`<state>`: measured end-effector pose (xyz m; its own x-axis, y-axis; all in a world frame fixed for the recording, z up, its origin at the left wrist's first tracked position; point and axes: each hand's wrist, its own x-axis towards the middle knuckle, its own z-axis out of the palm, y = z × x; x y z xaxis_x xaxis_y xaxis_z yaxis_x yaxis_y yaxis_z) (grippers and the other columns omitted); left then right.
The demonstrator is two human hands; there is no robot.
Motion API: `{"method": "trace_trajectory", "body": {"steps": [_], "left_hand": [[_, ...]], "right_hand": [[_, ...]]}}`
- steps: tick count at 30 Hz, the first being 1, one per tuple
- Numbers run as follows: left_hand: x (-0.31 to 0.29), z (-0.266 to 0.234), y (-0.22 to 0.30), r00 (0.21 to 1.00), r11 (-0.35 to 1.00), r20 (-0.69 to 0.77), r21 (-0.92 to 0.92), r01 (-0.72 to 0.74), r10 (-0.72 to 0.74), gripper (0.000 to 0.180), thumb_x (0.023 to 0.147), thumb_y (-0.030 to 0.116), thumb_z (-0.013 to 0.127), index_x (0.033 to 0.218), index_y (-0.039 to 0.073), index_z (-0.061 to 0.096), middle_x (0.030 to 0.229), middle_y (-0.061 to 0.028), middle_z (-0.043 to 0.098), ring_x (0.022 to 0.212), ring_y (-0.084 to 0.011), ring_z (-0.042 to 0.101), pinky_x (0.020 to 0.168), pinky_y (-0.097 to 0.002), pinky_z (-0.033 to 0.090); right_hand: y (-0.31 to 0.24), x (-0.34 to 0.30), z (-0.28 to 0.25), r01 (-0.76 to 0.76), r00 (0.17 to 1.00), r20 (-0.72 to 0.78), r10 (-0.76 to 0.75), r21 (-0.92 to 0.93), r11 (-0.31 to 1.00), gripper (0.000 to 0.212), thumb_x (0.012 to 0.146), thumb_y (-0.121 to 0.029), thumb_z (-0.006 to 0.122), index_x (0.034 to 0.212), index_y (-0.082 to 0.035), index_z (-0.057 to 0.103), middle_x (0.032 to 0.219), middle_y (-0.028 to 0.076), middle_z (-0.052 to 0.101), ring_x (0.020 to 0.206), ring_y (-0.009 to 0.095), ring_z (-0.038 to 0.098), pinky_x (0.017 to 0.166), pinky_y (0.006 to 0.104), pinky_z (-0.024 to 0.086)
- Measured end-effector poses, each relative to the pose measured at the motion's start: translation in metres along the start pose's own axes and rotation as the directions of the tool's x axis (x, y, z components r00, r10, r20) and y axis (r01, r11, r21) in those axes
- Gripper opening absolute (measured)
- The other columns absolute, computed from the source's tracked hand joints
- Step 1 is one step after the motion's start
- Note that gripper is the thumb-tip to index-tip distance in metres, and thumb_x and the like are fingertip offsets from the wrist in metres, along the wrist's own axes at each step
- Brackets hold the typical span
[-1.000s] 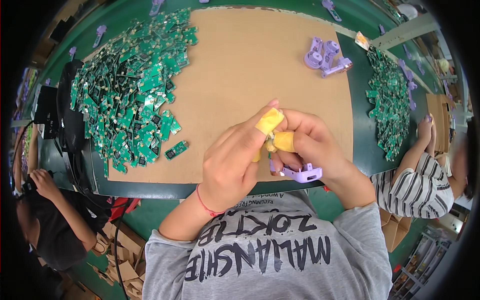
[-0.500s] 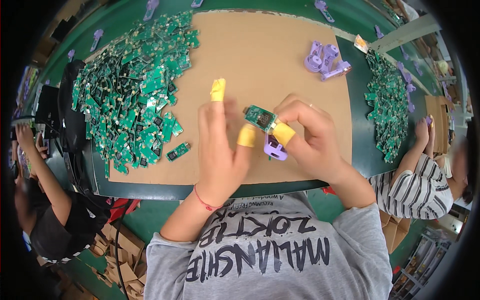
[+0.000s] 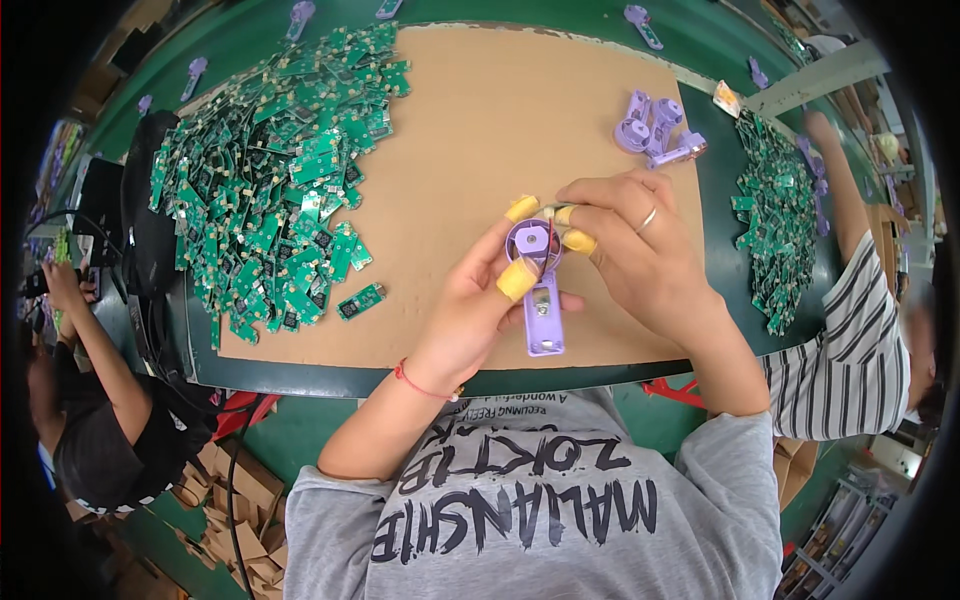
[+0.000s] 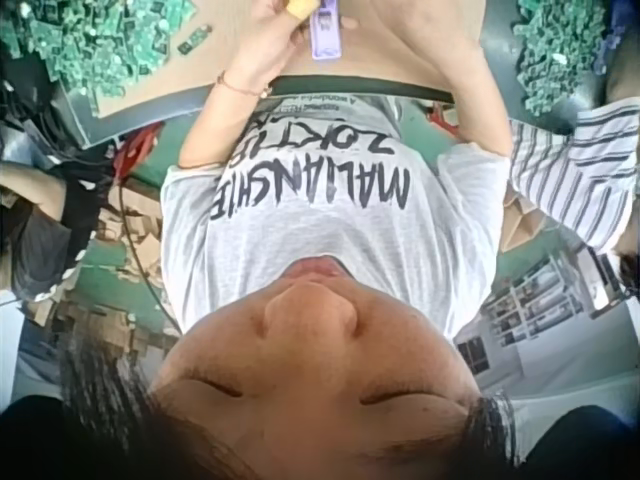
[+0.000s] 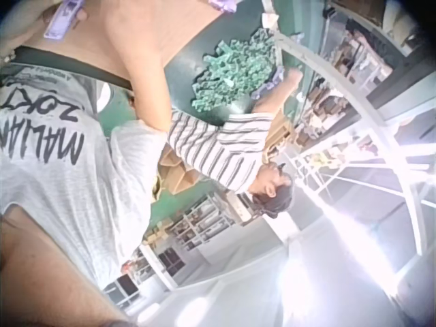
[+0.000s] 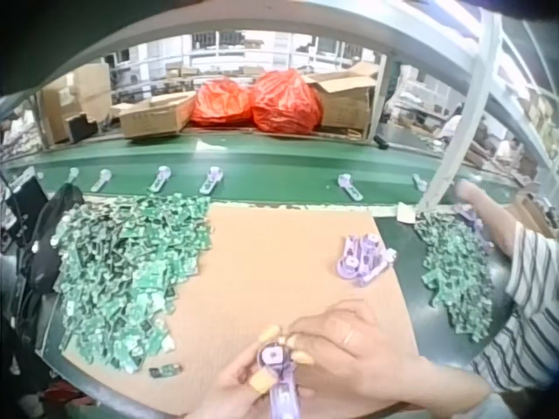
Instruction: Assembling small circuit boards into purple plastic housings on an assembly line.
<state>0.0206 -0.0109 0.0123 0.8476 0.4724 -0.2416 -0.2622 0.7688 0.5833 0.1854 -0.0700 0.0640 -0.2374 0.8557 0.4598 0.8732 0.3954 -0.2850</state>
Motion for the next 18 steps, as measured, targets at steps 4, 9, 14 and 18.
{"method": "trace_trajectory", "body": {"steps": [4, 9, 14, 18], "left_hand": [[0.001, -0.001, -0.008, 0.978, 0.946, 0.023, 0.248, -0.207, 0.208, 0.056, 0.084, 0.0, 0.051, 0.134, 0.003, 0.025, 0.114, -0.0097, 0.049, 0.092, -0.0174, 0.058, 0.078, -0.0324, 0.052], [0.0, -0.009, -0.014, 0.848, 0.693, -0.025, 0.591, -0.414, 0.529, 0.056, 0.083, -0.003, 0.052, 0.133, 0.0, 0.027, 0.114, -0.009, 0.051, 0.09, -0.0116, 0.057, 0.077, -0.0236, 0.047], [0.0, -0.003, -0.008, 0.865, 0.698, -0.003, 0.593, -0.402, 0.501, 0.055, 0.084, -0.004, 0.05, 0.133, -0.001, 0.027, 0.117, -0.0108, 0.05, 0.093, -0.012, 0.056, 0.077, -0.022, 0.046], [0.001, 0.001, -0.004, 0.865, 0.757, -0.032, 0.5, -0.42, 0.501, 0.054, 0.085, -0.004, 0.048, 0.133, -0.002, 0.025, 0.121, -0.0118, 0.047, 0.1, -0.0135, 0.053, 0.08, -0.0237, 0.047]], "right_hand": [[-0.006, -0.001, 0.0, -0.191, 0.981, -0.005, 0.192, 0.038, 0.981, 0.03, 0.065, 0.007, 0.062, 0.093, -0.002, 0.057, 0.092, 0.008, 0.058, 0.087, 0.021, 0.055, 0.077, 0.0273, 0.043], [-0.008, -0.008, -0.003, -0.553, 0.833, 0.27, 0.482, 0.419, 0.721, 0.03, 0.073, 0.005, 0.061, 0.102, 0.0, 0.056, 0.093, 0.006, 0.058, 0.08, 0.014, 0.054, 0.073, 0.0246, 0.044], [-0.016, -0.019, 0.014, -0.539, 0.816, 0.33, 0.474, 0.731, 0.419, 0.026, 0.076, 0.003, 0.061, 0.102, 0.001, 0.057, 0.093, 0.005, 0.058, 0.081, 0.012, 0.054, 0.073, 0.0243, 0.044], [-0.015, -0.018, 0.02, -0.457, 0.863, 0.208, 0.461, 0.711, 0.535, 0.023, 0.075, 0.003, 0.061, 0.097, 0.0, 0.059, 0.09, 0.006, 0.058, 0.079, 0.012, 0.053, 0.07, 0.0241, 0.043]]}}
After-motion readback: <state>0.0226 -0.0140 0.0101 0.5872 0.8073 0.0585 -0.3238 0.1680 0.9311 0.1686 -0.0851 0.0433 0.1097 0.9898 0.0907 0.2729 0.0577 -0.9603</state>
